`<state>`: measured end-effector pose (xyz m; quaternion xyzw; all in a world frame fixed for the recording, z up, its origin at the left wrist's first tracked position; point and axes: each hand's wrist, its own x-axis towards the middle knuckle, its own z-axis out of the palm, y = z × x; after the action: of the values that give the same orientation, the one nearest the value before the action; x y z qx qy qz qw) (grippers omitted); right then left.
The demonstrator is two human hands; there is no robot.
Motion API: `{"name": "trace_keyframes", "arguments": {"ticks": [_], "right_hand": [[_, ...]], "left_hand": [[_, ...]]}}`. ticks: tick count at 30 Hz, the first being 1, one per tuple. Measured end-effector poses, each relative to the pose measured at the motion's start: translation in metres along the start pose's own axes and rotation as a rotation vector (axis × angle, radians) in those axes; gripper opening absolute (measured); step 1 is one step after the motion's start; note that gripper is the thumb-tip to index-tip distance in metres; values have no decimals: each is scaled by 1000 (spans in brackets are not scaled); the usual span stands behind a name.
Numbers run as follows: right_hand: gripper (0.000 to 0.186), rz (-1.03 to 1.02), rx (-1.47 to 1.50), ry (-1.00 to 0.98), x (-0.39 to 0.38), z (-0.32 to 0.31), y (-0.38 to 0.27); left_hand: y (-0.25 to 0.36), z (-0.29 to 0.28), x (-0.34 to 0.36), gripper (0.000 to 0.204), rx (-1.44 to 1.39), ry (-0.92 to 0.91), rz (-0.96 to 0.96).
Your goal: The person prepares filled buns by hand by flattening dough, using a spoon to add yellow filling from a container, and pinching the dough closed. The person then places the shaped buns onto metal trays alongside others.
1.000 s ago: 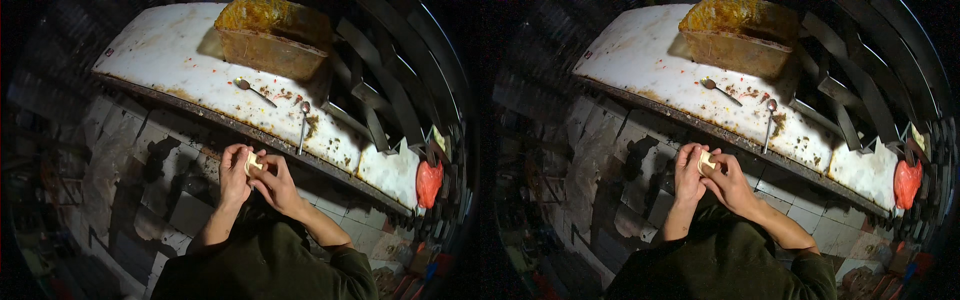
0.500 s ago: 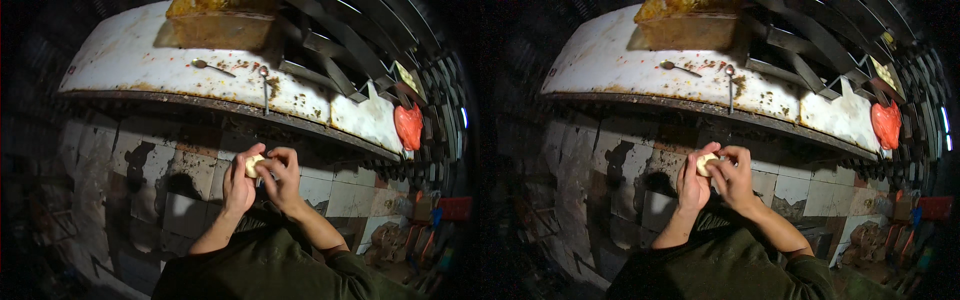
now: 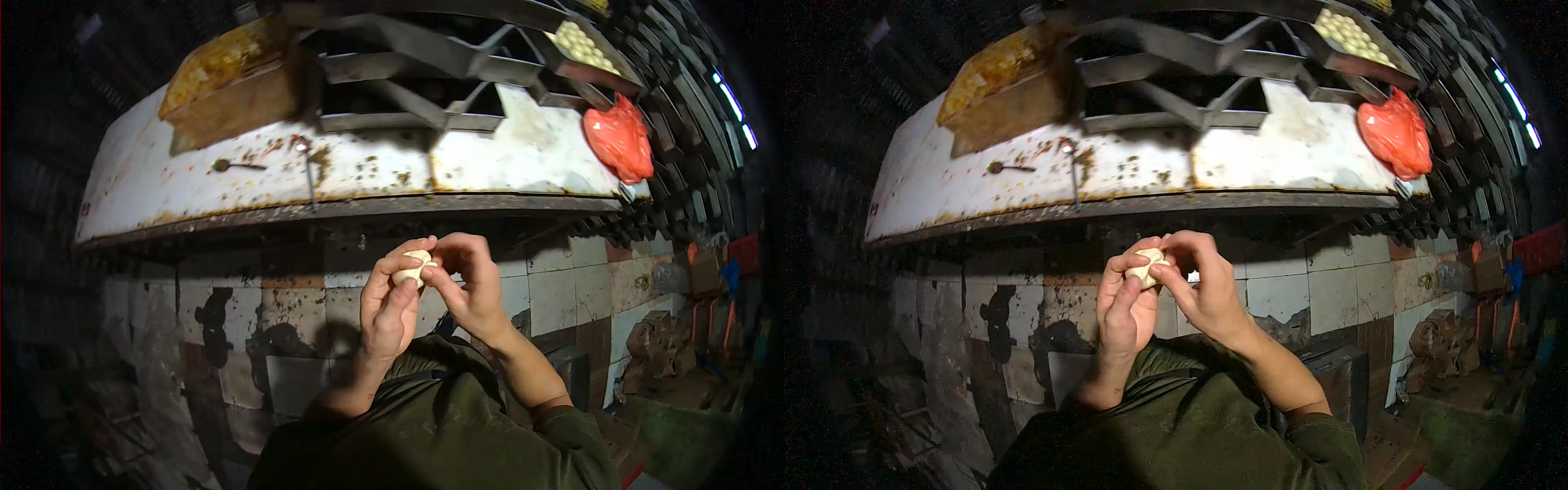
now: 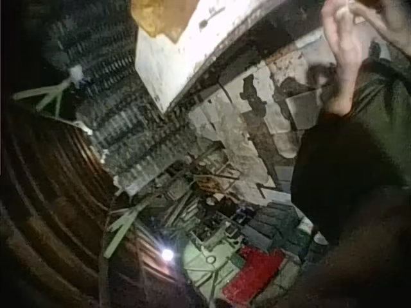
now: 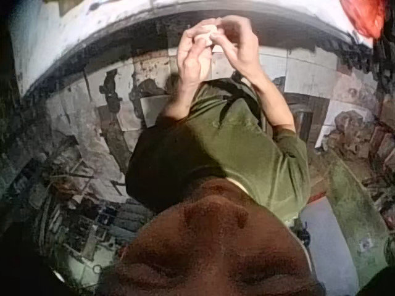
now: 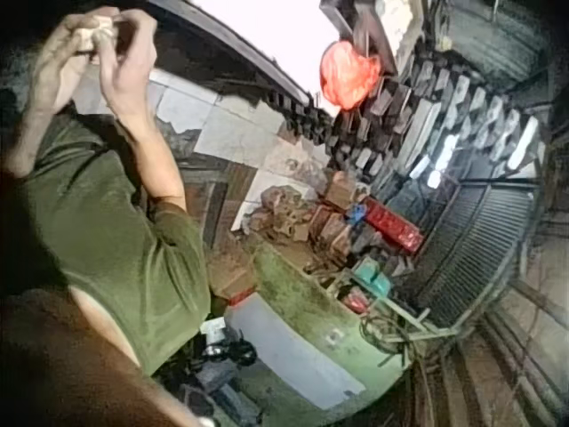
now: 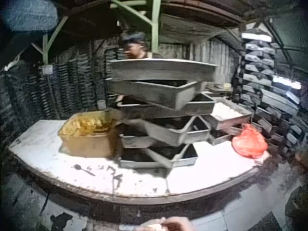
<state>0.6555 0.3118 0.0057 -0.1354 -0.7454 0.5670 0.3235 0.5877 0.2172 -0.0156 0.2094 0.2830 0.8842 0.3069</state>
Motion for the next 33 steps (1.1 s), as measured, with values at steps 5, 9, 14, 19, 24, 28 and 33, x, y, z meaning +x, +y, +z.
{"name": "trace_keyframes", "arguments": {"ticks": [5, 9, 14, 19, 24, 28, 33], "right_hand": [[20, -362, -288, -37, -12, -86, -3], [23, -509, -519, 43, -3, -160, 8], [14, -68, -107, -12, 3, -202, 18], [16, -492, -376, 73, 3, -201, 30], [13, 73, 25, 63, 6, -194, 41], [14, -229, -148, 37, 1, -156, 29], [15, -349, -361, 120, 13, -102, 19]], "left_hand": [[-67, 68, 25, 13, -63, 197, -114], [-106, 105, 35, 17, 139, 28, -345], [-143, 132, 43, 32, 115, -174, -166], [-142, 137, 51, 25, 233, 112, -272], [-136, 131, 38, 31, 247, -85, -263], [-123, 105, 45, 28, 147, 49, -59], [-80, 62, 35, 28, 146, 3, -152]]}}
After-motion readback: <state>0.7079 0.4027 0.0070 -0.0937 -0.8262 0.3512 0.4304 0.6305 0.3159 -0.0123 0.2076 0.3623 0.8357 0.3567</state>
